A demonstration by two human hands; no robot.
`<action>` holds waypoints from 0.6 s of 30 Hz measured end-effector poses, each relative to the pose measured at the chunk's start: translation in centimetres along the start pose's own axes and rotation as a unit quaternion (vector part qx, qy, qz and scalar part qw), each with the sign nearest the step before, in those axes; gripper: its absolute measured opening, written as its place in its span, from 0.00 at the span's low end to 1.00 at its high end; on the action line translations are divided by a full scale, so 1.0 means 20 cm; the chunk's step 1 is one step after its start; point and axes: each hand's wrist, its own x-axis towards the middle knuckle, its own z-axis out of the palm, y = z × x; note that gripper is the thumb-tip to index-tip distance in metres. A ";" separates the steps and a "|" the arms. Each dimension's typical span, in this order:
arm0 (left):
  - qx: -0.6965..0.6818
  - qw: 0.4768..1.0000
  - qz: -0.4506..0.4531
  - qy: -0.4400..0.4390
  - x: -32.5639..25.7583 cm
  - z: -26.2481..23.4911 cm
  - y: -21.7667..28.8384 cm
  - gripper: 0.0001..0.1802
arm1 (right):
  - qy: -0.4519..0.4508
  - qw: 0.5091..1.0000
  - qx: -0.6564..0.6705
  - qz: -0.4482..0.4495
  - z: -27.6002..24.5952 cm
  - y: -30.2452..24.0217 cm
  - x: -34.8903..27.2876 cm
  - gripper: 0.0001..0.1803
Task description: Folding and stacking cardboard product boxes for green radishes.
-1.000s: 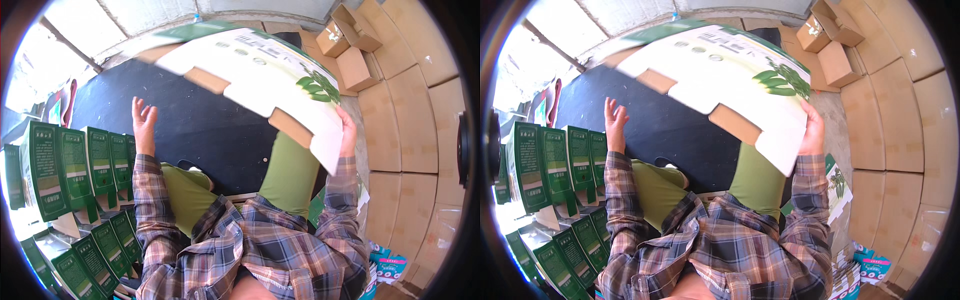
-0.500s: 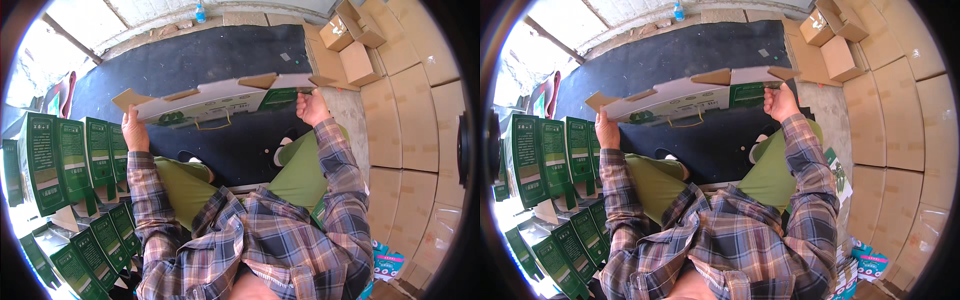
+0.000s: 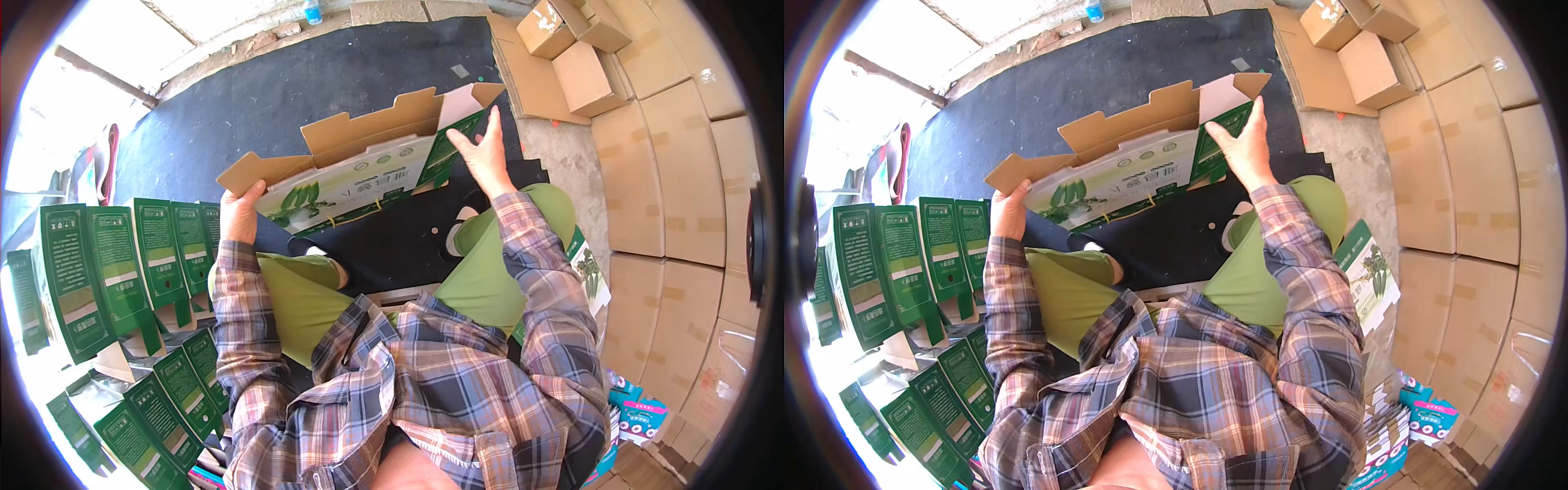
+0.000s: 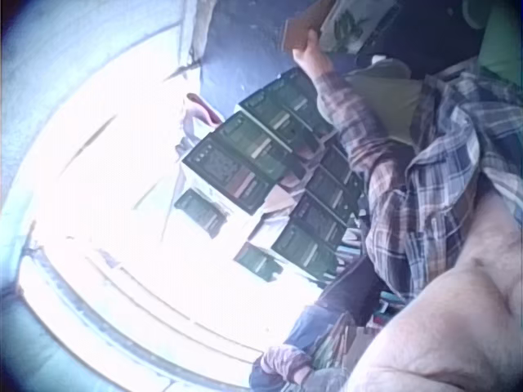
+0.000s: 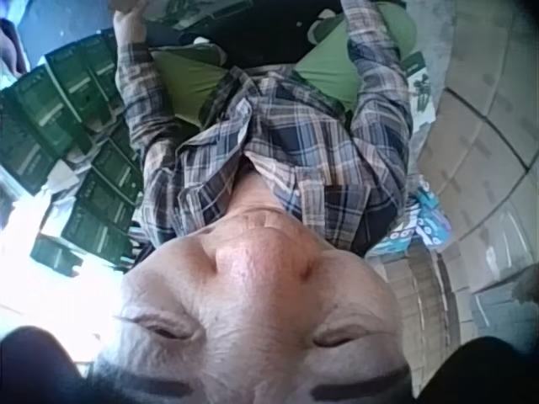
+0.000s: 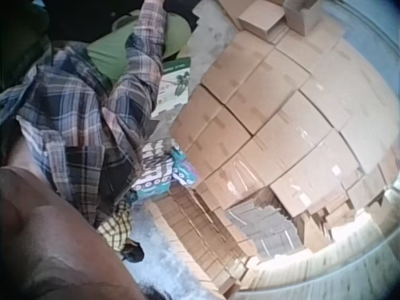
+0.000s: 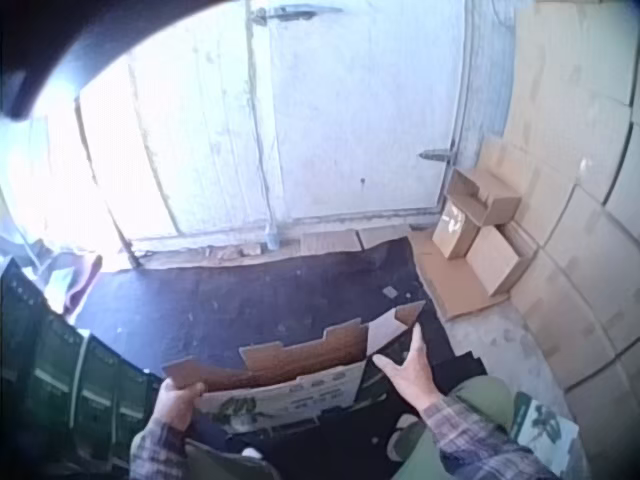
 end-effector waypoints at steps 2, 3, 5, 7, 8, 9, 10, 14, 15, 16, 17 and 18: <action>0.038 0.999 -0.003 -0.032 -0.05 0.05 0.04 0.14 | 0.012 0.996 -0.078 -0.045 0.04 -0.04 -0.02 0.63; 0.039 0.999 -0.005 -0.033 -0.06 0.04 0.04 0.14 | 0.016 0.995 -0.089 -0.035 0.06 -0.06 -0.03 0.64; 0.150 0.987 0.005 -0.055 -0.08 0.04 0.07 0.14 | 0.023 0.995 -0.100 -0.008 0.08 -0.12 -0.03 0.64; 0.161 0.985 0.020 -0.055 -0.12 0.09 0.09 0.13 | 0.026 0.996 -0.086 0.013 0.07 -0.15 0.00 0.61; 0.170 0.983 0.035 -0.056 -0.13 0.11 0.09 0.13 | 0.030 0.996 -0.073 0.033 0.06 -0.15 0.02 0.59; 0.169 0.983 0.028 -0.060 -0.12 0.08 0.06 0.12 | 0.049 0.997 -0.056 0.024 0.07 -0.13 0.03 0.52; 0.169 0.983 0.030 -0.059 -0.14 0.10 0.08 0.12 | 0.049 0.997 -0.055 0.023 0.09 -0.08 0.04 0.52; 0.049 0.994 0.087 0.051 -0.13 0.09 0.08 0.11 | 0.051 0.977 0.187 -0.093 0.06 -0.10 0.03 0.44; -0.003 0.990 0.108 0.092 -0.13 0.07 0.08 0.12 | 0.003 0.967 0.238 -0.088 0.03 -0.14 0.01 0.44; -0.004 0.989 0.110 0.096 -0.13 0.07 0.09 0.12 | -0.040 0.955 0.284 -0.079 -0.01 -0.15 -0.01 0.44; -0.041 0.986 0.099 0.127 -0.14 0.08 0.09 0.14 | -0.040 0.960 0.266 -0.072 -0.02 -0.15 -0.01 0.43; -0.078 0.980 0.089 0.158 -0.15 0.09 0.09 0.15 | -0.046 0.960 0.268 -0.074 -0.02 -0.12 0.00 0.43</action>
